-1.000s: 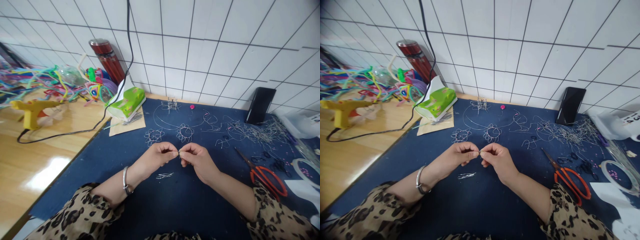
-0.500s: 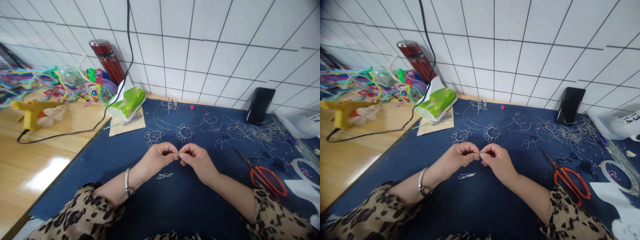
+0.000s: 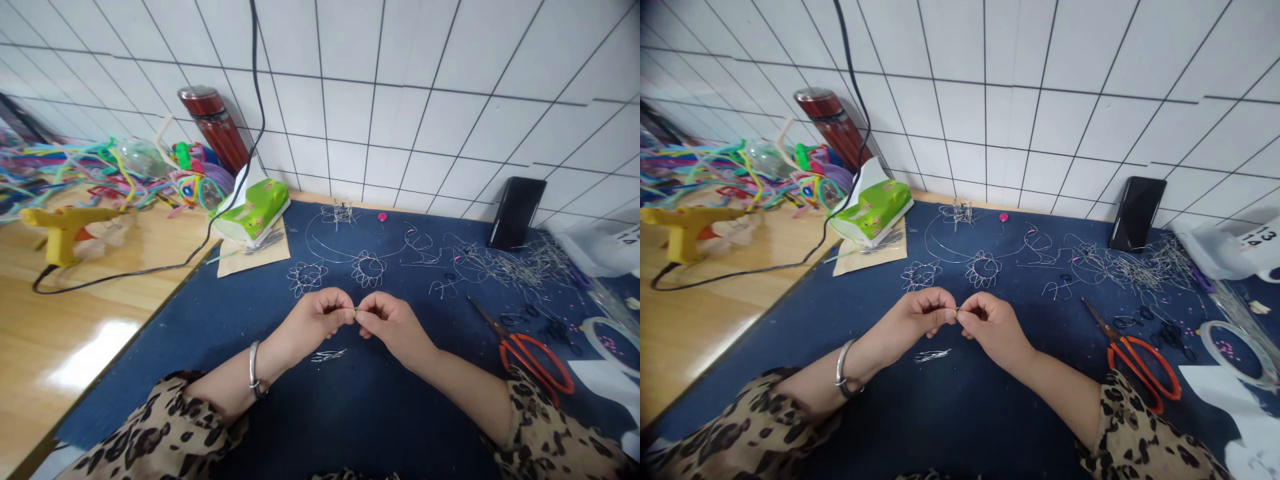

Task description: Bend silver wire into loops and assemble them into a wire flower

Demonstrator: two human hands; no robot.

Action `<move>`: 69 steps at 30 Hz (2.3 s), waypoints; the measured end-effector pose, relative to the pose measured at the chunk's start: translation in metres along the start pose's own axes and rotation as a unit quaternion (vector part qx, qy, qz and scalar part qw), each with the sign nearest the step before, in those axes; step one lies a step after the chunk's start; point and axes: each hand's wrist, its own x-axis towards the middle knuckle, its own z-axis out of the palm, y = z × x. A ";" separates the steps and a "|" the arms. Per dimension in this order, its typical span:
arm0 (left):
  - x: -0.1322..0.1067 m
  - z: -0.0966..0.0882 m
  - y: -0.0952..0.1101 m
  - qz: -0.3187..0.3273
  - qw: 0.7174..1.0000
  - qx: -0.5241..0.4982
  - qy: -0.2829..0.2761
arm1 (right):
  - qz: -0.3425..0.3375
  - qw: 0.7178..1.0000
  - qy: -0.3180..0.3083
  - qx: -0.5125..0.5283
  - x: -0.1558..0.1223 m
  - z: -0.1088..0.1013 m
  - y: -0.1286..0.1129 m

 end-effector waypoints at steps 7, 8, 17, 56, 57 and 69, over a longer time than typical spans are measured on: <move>-0.002 0.007 0.001 0.017 0.999 -0.051 -0.004 | -0.018 0.998 0.006 0.068 -0.003 0.004 0.005; -0.002 0.008 0.000 0.016 0.998 -0.056 -0.002 | -0.019 0.997 0.009 0.073 -0.003 0.005 0.006; -0.004 0.017 -0.006 0.002 0.997 -0.075 0.010 | -0.023 0.994 0.025 0.102 -0.005 0.007 0.012; 0.000 0.011 -0.008 0.035 0.998 -0.056 0.017 | -0.043 0.999 0.020 0.028 -0.002 0.001 0.007; 0.000 0.012 -0.008 0.032 0.997 -0.061 0.016 | -0.042 0.998 0.019 0.032 -0.002 0.001 0.007; 0.002 0.005 -0.006 0.011 0.997 -0.072 -0.031 | 0.000 0.996 0.001 0.092 0.004 -0.003 0.006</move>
